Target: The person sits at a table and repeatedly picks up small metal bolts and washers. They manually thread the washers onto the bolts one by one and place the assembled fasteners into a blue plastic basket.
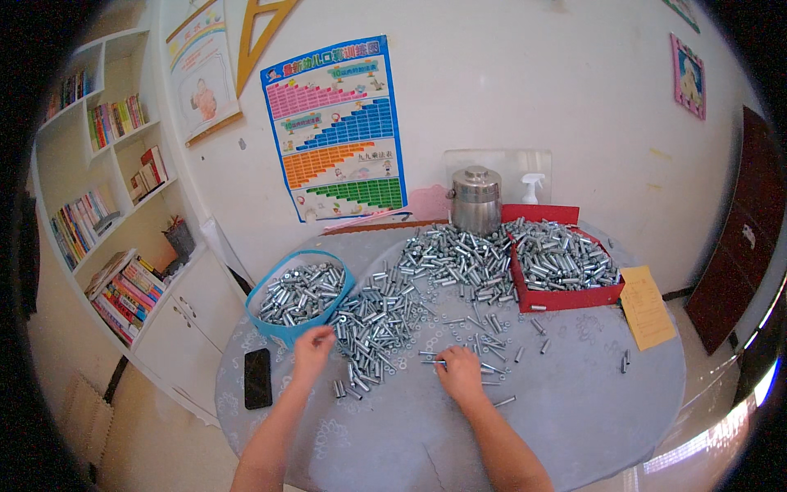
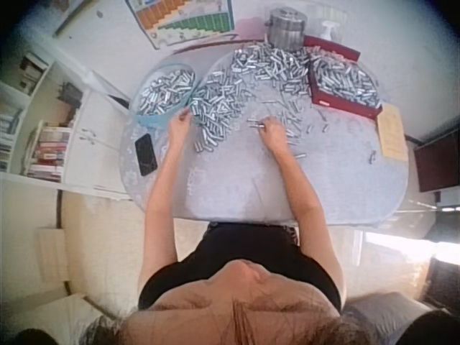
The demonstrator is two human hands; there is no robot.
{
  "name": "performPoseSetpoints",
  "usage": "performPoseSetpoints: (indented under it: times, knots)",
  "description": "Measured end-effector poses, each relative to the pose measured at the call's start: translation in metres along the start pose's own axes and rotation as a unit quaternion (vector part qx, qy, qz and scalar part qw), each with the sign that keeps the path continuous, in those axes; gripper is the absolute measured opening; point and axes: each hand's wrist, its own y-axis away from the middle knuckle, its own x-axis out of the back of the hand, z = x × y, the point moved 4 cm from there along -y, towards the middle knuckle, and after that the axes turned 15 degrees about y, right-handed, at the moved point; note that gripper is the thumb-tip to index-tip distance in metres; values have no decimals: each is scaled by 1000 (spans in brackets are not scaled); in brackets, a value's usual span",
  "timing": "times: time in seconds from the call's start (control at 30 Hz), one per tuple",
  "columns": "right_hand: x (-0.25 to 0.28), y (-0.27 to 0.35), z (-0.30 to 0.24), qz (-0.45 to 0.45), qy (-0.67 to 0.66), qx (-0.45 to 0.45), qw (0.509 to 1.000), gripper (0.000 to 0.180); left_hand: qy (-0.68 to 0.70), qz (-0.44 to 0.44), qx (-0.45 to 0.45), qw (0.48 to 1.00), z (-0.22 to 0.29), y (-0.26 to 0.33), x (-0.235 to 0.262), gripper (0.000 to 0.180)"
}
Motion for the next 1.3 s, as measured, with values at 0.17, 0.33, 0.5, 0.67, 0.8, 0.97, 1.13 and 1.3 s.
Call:
performPoseSetpoints:
  times: [0.17, 0.33, 0.5, 0.67, 0.8, 0.97, 1.13, 1.3]
  knots:
    - [1, 0, 3, 3, -5, -3, 1000, 8, -83, -105, -49, 990, 17, 36, -35, 16]
    - [-2, 0, 5, -7, -21, -28, 999, 9, -176, -202, -111, 957, 38, 45, -56, 20]
    - [0, 0, 3, -8, -34, -26, 999, 10, -234, -262, -93, 932, 37, 49, -66, 31]
    - [-1, 0, 4, -6, -39, -16, 999, 9, -204, -286, -127, 928, 44, 54, -63, 28]
    - [0, 1, 3, -5, -46, -16, 999, 9, -244, -317, -123, 908, 42, 62, -55, 23]
    - [10, -5, -15, -4, -88, 47, 995, 11, -170, -252, -182, 935, 43, 64, -51, 9]
    - [24, -7, -36, -60, -205, 44, 976, 13, 69, -149, 32, 986, 55, 73, -55, 11]
    - [31, -8, -52, -72, -268, 57, 959, 11, 269, -189, 183, 927, 13, 94, -75, 27]
